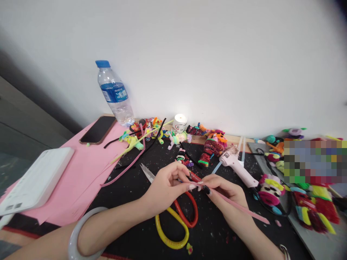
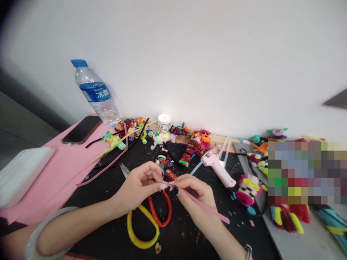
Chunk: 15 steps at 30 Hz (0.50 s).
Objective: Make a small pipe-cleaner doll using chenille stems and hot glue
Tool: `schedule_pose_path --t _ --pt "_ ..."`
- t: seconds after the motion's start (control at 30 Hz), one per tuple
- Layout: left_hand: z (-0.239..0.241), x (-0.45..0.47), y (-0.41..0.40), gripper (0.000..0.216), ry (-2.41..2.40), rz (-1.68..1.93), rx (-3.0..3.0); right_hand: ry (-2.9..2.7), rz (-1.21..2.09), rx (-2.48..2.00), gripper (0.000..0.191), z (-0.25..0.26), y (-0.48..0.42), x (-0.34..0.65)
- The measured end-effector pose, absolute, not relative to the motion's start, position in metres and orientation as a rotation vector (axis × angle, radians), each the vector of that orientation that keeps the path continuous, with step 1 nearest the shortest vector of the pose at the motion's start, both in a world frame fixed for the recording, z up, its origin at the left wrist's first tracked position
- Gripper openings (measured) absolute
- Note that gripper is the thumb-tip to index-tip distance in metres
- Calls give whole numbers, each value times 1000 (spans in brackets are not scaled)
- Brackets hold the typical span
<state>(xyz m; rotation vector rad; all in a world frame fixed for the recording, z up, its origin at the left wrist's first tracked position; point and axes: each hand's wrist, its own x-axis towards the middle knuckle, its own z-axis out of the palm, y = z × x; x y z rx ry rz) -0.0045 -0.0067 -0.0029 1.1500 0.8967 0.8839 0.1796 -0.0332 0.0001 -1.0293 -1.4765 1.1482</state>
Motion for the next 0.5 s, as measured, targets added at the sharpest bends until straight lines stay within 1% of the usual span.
schedule_pose_path --t 0.2,0.4,0.5 --pt "0 -6 -6 20 935 1011 1118 -1574 1113 -1034 22 1 -33 180" --pt "0 -6 -8 26 943 1004 1078 -1508 1059 -1193 11 2 -32 180" --pt "0 -6 -9 31 924 995 1039 -1464 1036 -1284 14 1 -32 181"
